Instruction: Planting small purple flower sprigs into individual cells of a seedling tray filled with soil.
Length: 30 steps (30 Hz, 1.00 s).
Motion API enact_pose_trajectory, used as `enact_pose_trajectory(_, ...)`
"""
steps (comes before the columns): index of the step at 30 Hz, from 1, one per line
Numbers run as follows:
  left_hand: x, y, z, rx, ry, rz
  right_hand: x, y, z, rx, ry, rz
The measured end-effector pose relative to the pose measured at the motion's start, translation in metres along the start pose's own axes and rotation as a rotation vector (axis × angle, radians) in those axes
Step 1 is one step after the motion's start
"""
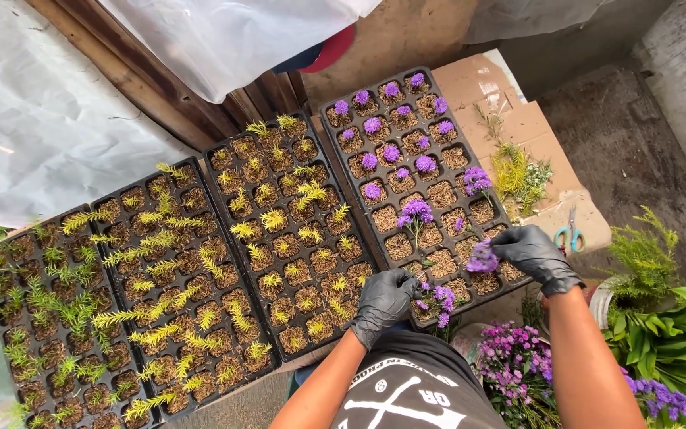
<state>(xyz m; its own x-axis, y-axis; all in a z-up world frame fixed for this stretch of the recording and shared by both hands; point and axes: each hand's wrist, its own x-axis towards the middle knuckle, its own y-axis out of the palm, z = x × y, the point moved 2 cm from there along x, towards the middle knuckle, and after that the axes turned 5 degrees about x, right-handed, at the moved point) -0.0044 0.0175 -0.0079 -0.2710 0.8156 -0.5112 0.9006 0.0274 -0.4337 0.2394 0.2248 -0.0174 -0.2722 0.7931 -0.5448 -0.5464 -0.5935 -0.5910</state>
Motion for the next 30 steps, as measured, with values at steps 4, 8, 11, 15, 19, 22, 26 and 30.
enact_pose_trajectory(4,0.0,0.007,0.003,0.026,0.004,-0.002,0.035,0.014,-0.004,-0.246,0.086,-0.085)
enact_pose_trajectory(8,0.004,0.005,0.007,0.001,-0.018,-0.015,0.005,0.026,0.046,0.015,-0.106,-0.098)
enact_pose_trajectory(11,0.001,0.001,0.002,-0.015,-0.034,-0.012,-0.033,0.037,0.085,0.235,-0.233,0.074)
enact_pose_trajectory(15,0.003,0.005,0.004,-0.03,-0.038,-0.027,-0.047,0.06,0.082,0.287,-0.235,0.285)
enact_pose_trajectory(19,0.005,0.003,0.003,-0.063,-0.015,-0.037,-0.052,0.079,0.075,0.467,-0.183,0.353)
enact_pose_trajectory(22,0.005,0.002,0.0,-0.063,-0.025,-0.028,-0.064,0.08,0.085,0.524,-0.123,0.354)
enact_pose_trajectory(26,0.007,0.005,-0.003,-0.076,0.0,-0.025,-0.055,0.081,0.083,0.518,-0.128,0.325)
enact_pose_trajectory(30,0.002,-0.008,-0.015,-0.156,0.054,-0.052,-0.05,0.048,0.09,0.469,-0.279,0.192)
